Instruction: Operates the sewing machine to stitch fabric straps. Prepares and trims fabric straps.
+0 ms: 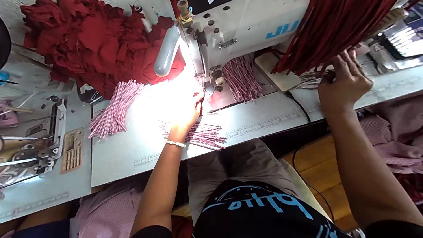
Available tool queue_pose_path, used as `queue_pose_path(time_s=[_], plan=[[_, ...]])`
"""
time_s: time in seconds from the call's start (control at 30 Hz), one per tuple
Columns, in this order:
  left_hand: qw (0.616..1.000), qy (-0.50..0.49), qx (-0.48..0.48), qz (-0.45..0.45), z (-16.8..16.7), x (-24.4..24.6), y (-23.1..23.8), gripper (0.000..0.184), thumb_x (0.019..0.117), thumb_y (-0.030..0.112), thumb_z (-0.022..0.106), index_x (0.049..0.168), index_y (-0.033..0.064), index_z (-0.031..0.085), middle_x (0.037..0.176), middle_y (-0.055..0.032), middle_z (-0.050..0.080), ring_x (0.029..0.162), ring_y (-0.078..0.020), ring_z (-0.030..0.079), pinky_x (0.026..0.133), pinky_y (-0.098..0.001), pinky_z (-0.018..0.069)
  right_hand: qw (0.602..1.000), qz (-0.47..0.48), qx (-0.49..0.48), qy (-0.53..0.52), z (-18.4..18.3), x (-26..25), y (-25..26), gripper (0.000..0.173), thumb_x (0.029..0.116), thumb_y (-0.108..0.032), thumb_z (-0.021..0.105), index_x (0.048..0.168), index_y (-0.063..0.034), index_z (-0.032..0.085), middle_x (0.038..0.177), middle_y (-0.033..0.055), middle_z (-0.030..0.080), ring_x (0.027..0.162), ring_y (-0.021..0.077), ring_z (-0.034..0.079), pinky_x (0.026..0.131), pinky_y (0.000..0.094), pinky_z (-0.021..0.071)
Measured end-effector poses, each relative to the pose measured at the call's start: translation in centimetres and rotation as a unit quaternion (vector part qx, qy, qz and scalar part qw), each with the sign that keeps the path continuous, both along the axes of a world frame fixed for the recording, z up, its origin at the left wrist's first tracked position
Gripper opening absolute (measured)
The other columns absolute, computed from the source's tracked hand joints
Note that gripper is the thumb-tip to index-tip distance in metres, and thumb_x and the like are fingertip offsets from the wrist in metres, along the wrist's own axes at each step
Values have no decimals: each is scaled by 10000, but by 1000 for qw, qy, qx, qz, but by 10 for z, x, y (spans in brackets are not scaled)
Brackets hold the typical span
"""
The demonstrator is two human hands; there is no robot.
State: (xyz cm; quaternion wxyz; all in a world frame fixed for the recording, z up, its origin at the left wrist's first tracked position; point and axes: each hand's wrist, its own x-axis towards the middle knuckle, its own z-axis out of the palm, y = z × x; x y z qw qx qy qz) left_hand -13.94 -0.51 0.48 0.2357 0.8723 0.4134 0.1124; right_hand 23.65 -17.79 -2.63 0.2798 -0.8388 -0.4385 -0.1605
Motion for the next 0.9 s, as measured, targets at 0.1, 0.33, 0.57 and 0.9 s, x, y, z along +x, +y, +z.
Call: queue_pose_path(time_s=[0.1, 0.33, 0.57, 0.9], plan=[[999, 12, -20, 33, 14, 0, -14, 388, 1060, 141, 503, 1430, 169, 617, 1403, -127, 629, 1195, -371, 644, 959, -592, 500, 1000, -1, 17, -14, 0, -1, 0, 439, 1001, -36, 480, 1429, -26, 575, 1530, 200, 523, 1431, 424, 478, 1159, 594, 384], [1000, -2, 24, 10, -6, 6, 12, 394, 1074, 192, 452, 1431, 147, 614, 1447, -97, 610, 1247, -371, 620, 998, -607, 473, 999, -8, 27, -21, -1, 0, 3, 450, 998, -26, 476, 1437, -36, 572, 1526, 191, 529, 1439, 405, 474, 1168, 567, 385], [994, -93, -22, -44, 8, -3, 4, 306, 1036, 105, 565, 1312, 69, 691, 1426, -112, 617, 1249, -287, 628, 1058, -472, 486, 999, 2, 32, -23, -1, 2, 3, 466, 996, -34, 484, 1457, -39, 555, 1530, 196, 523, 1458, 401, 448, 1188, 554, 364], [997, -67, 16, -17, -9, -14, -4, 250, 1052, 111, 564, 1250, 108, 716, 1232, -138, 716, 1092, -336, 698, 959, -530, 528, 999, 7, 26, -25, 1, -2, 0, 480, 997, -71, 512, 1473, -16, 519, 1556, 226, 477, 1482, 419, 401, 1199, 564, 337]])
